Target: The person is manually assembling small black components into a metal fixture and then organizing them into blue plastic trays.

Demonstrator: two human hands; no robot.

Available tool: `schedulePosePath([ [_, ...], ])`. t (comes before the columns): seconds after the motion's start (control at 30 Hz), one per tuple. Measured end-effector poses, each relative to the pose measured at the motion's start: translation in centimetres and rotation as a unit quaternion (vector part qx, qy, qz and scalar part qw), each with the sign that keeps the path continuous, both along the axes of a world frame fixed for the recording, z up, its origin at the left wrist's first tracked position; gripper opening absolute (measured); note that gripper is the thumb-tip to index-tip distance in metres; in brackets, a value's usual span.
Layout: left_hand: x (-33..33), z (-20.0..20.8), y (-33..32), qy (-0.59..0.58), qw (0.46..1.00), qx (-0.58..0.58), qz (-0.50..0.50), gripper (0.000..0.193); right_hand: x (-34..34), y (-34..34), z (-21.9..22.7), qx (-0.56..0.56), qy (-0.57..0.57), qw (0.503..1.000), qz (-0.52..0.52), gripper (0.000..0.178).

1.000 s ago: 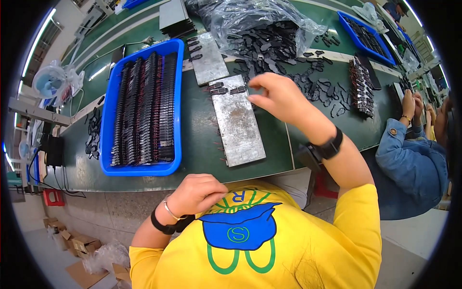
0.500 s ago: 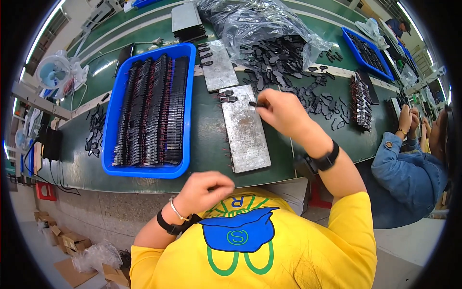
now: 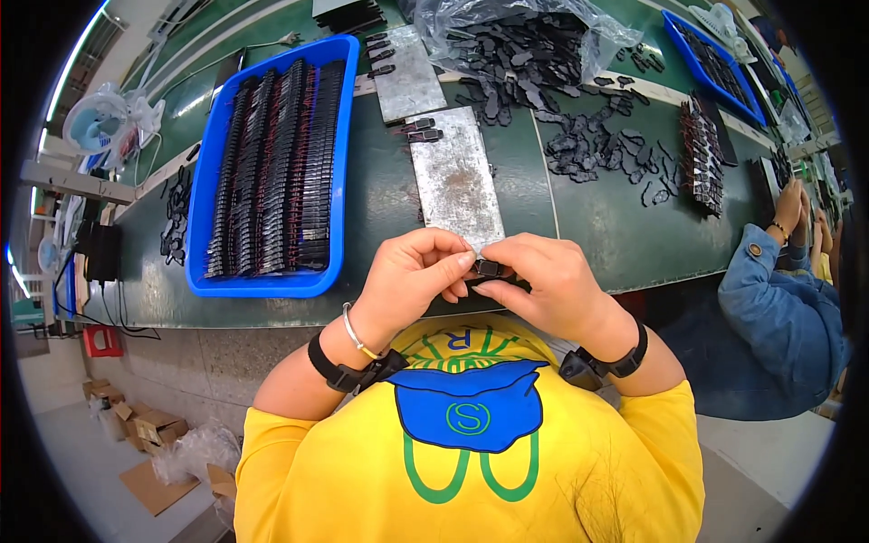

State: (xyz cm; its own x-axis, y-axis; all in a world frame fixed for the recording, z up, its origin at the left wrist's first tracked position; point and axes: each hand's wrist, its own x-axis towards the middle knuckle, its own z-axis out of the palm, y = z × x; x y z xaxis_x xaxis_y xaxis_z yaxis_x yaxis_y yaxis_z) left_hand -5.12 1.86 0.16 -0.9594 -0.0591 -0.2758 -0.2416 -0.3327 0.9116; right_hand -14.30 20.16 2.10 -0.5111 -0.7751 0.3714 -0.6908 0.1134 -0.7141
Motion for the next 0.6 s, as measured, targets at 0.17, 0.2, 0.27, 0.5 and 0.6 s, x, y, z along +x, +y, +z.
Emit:
schedulePosePath([
  [0.17, 0.3, 1.1, 0.5, -0.006, 0.999, -0.040, -0.012, 0.010, 0.2, 0.3, -0.2, -0.020, 0.080, 0.997, 0.002, 0.029],
  [0.2, 0.4, 1.2, 0.5, 0.000, 0.998, -0.056, -0.016, 0.009, 0.3, 0.4, -0.3, -0.019, 0.073, 0.997, 0.000, 0.030],
  [0.27, 0.5, 1.1, 0.5, 0.005, 0.997, -0.073, -0.020, 0.009, 0.4, 0.3, -0.3, -0.021, 0.066, 0.998, -0.003, 0.030],
  [0.5, 0.3, 0.9, -0.3, 0.310, 0.868, -0.387, -0.035, 0.012, 0.3, 0.4, -0.3, -0.044, 0.030, 0.999, 0.011, 0.030],
  [0.6, 0.3, 0.4, -0.5, 0.323, 0.879, -0.348, -0.042, 0.012, 0.3, 0.7, -0.3, -0.063, 0.039, 0.997, 0.024, 0.029],
])
